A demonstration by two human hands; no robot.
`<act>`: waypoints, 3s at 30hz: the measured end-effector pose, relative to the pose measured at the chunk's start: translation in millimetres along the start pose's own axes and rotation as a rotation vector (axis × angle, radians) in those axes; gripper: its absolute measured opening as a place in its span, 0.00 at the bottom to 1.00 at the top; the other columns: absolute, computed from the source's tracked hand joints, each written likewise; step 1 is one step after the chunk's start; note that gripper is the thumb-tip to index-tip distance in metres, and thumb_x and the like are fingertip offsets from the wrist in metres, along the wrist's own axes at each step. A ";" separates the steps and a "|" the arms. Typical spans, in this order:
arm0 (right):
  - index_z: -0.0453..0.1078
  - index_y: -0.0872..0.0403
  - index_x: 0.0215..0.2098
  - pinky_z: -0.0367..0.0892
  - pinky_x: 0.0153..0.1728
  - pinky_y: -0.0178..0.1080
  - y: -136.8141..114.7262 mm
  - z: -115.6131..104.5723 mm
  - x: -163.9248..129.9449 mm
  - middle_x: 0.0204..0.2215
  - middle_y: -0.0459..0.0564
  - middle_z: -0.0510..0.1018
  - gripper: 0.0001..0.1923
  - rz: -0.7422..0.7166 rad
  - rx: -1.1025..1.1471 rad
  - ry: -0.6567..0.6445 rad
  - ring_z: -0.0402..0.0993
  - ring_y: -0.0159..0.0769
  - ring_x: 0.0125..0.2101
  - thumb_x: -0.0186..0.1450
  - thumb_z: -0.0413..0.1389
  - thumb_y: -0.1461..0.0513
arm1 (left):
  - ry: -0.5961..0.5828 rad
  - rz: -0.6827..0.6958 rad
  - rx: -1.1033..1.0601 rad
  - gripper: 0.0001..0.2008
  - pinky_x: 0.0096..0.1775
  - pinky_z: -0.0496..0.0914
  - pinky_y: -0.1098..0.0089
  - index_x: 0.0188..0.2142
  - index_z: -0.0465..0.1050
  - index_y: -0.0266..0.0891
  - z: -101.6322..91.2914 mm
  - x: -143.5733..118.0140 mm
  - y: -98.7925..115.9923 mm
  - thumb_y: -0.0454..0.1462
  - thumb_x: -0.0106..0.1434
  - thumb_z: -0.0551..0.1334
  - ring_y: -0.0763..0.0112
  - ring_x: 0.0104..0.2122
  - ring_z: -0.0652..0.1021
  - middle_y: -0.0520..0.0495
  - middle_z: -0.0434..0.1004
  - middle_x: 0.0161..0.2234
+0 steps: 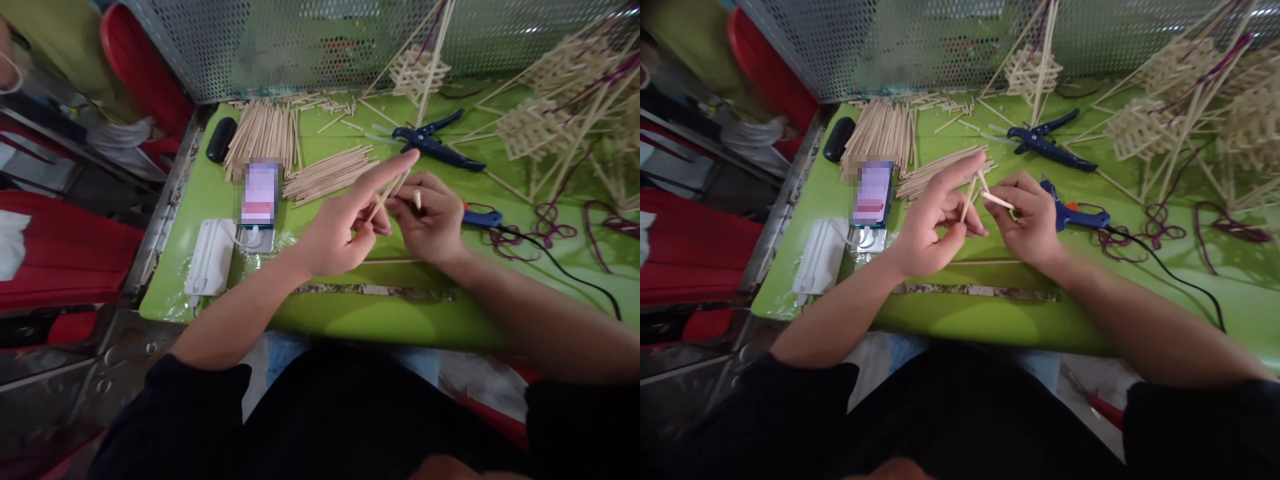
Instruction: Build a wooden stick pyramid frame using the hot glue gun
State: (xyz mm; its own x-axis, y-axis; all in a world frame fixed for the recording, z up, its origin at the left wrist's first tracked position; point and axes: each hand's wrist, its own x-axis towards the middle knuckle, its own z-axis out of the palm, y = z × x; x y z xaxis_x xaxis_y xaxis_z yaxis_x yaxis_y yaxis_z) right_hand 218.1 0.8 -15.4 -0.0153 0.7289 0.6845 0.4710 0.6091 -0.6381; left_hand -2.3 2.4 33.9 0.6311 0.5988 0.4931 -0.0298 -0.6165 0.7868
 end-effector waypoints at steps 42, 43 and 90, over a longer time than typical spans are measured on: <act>0.81 0.40 0.51 0.74 0.60 0.47 7.9 2.0 18.4 0.54 0.47 0.83 0.15 0.177 -0.046 -0.234 0.75 0.40 0.51 0.79 0.56 0.46 | 0.087 0.347 0.498 0.29 0.53 0.84 0.55 0.71 0.67 0.58 -33.0 23.9 -29.4 0.60 0.79 0.48 0.45 0.66 0.78 0.44 0.71 0.67; 0.81 0.40 0.51 0.74 0.60 0.46 6.6 1.5 18.8 0.55 0.47 0.83 0.15 0.177 -0.038 -0.235 0.75 0.40 0.52 0.78 0.56 0.45 | 0.079 0.354 0.500 0.29 0.56 0.83 0.53 0.71 0.67 0.59 -32.3 25.0 -29.0 0.60 0.79 0.47 0.45 0.69 0.76 0.45 0.70 0.69; 0.79 0.52 0.43 0.61 0.25 0.37 -23.6 -61.1 9.6 0.26 0.44 0.72 0.15 0.277 0.222 -0.905 0.63 0.30 0.25 0.75 0.64 0.48 | 0.035 0.156 0.474 0.33 0.60 0.78 0.50 0.78 0.47 0.62 -16.3 12.7 -32.7 0.55 0.78 0.54 0.50 0.60 0.82 0.42 0.77 0.61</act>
State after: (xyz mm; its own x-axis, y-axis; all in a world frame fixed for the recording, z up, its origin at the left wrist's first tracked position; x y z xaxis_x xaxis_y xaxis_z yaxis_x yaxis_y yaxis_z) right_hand 260.7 -25.6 27.8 -0.6452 0.7635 0.0290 0.3842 0.3570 -0.8514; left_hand -5.9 38.5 20.5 0.6208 0.4923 0.6101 0.2386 -0.8600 0.4511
